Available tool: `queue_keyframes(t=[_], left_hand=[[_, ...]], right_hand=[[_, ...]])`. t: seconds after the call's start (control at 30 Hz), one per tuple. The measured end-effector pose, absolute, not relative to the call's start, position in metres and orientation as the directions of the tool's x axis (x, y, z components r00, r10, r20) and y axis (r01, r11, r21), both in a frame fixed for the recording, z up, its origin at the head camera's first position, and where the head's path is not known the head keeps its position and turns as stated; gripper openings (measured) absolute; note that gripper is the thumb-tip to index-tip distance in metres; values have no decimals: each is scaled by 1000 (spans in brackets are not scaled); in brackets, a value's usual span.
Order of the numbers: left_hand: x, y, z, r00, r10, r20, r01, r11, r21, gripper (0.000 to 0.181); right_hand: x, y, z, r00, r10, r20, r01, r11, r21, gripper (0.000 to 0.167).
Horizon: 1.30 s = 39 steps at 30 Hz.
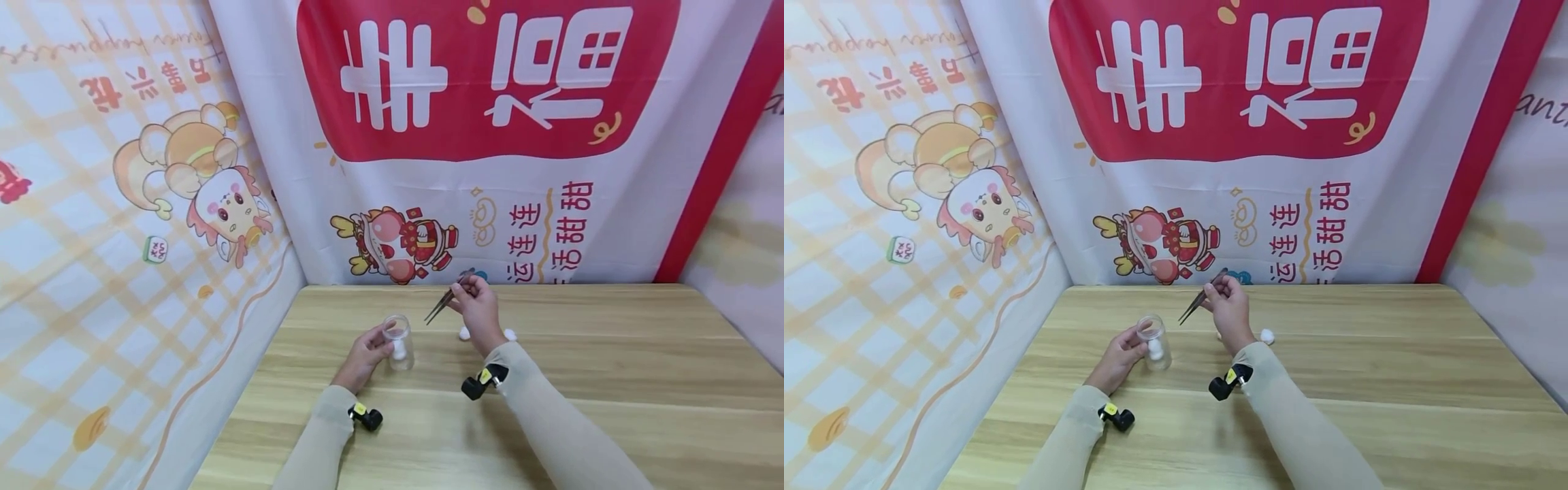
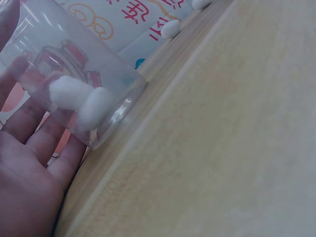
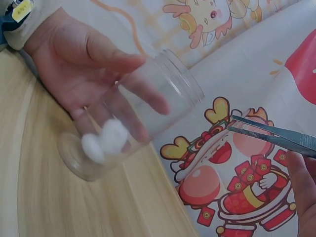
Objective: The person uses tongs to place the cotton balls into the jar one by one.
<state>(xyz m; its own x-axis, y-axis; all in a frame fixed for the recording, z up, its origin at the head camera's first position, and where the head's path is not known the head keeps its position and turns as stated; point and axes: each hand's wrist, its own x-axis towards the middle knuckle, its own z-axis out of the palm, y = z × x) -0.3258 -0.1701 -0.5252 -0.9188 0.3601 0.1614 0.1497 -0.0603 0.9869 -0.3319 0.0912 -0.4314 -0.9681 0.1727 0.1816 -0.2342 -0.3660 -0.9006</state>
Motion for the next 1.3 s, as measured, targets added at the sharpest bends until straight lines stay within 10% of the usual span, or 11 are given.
queue_keyframes(t=[1.3], left_hand=[[-323, -170, -526, -927, 349, 135, 107, -99, 989, 52]], right_hand=[[-336, 139, -453, -958, 199, 205, -251, -243, -937, 17]])
